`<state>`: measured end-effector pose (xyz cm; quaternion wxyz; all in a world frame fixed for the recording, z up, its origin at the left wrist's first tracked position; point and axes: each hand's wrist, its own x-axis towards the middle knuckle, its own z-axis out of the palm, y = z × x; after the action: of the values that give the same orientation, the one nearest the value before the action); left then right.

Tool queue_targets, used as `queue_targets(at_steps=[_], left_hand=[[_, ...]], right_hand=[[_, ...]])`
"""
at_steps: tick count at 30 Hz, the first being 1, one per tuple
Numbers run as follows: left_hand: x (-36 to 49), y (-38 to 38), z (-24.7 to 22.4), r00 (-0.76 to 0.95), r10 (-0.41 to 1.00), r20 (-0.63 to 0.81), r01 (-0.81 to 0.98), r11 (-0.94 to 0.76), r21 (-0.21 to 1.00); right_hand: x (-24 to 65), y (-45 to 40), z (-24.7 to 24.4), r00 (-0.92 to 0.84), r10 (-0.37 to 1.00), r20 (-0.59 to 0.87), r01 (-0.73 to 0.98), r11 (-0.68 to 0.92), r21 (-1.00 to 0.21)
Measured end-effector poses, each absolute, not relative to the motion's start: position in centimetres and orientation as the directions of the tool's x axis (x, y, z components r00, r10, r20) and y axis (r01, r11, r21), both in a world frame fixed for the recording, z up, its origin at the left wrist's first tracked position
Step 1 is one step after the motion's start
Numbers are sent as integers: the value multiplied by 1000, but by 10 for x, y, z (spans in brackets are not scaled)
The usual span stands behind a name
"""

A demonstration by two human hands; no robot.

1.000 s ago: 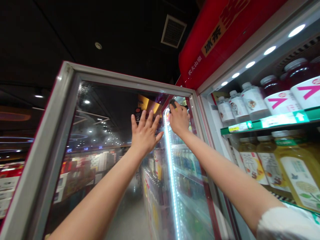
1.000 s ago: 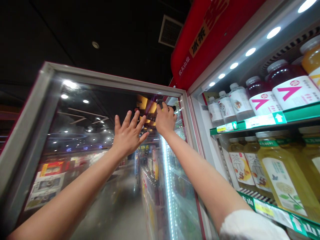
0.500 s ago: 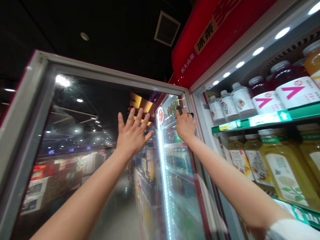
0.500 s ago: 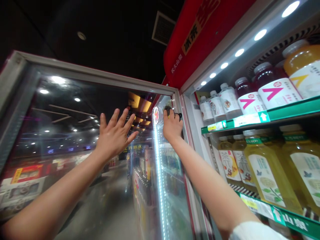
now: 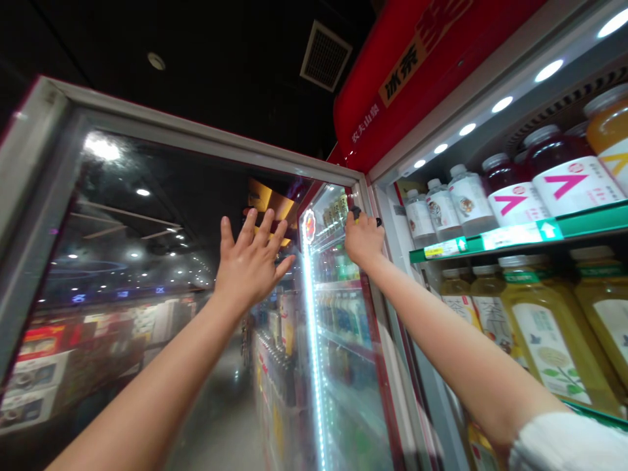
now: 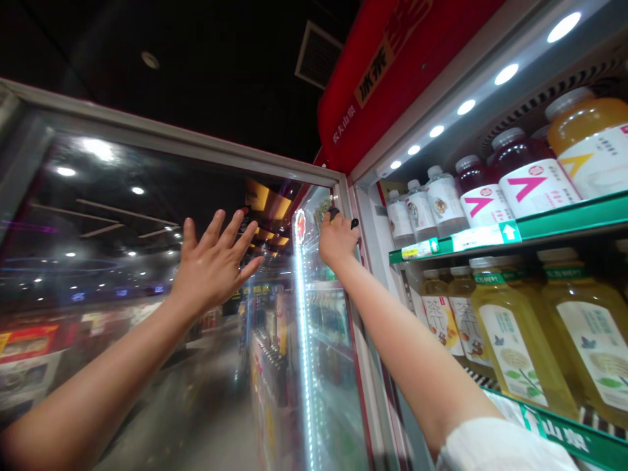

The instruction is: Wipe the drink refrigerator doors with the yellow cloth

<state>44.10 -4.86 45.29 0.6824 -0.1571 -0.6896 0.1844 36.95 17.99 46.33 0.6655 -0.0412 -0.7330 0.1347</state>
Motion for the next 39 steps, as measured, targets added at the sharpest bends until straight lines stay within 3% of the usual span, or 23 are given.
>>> queue_targets(at_steps=[6, 8, 11, 13, 20, 22, 25, 27, 32, 35, 37, 39], left_hand=[[440, -51, 453, -23, 473, 881, -61, 879, -473], [439, -52, 453, -22, 474, 880, -68, 878, -475], [439, -52, 453, -17, 476, 879, -64, 877, -476], [439, -52, 452, -12, 476, 880, -58, 878, -475], [436, -55, 453, -5, 474, 880, -50, 879, -474], [436, -55, 453, -4, 476, 879, -38, 879, -476], [436, -55, 453, -6, 479, 878, -24, 878, -479], [436, -55, 453, -4, 478, 879, -19, 878, -478], [434, -55, 452, 2, 485, 874, -14, 874, -485], [434, -56, 451, 1, 480, 877, -21, 877, -479], [435, -55, 451, 0, 478, 878, -17, 878, -478], [435, -55, 451, -5, 479, 878, -6, 878, -479]], right_hand=[[380, 186, 528, -183, 260, 948, -201, 934, -295], [381, 192, 526, -183, 166, 969, -250, 945, -210], [377, 207, 497, -137, -59, 989, -312, 950, 13], [374, 216, 480, -126, -110, 986, -311, 948, 66], [380, 185, 512, -171, 189, 967, -297, 926, -233], [383, 172, 509, -132, 116, 984, -333, 930, -154], [383, 173, 480, -41, -157, 987, -390, 912, 129], [380, 185, 461, -28, -206, 978, -405, 897, 177], [375, 191, 486, -143, 153, 978, -355, 914, -195], [383, 165, 515, -152, 249, 956, -341, 895, -287], [390, 151, 516, -108, 162, 981, -354, 916, -190], [392, 149, 501, -49, -36, 998, -376, 927, 15]])
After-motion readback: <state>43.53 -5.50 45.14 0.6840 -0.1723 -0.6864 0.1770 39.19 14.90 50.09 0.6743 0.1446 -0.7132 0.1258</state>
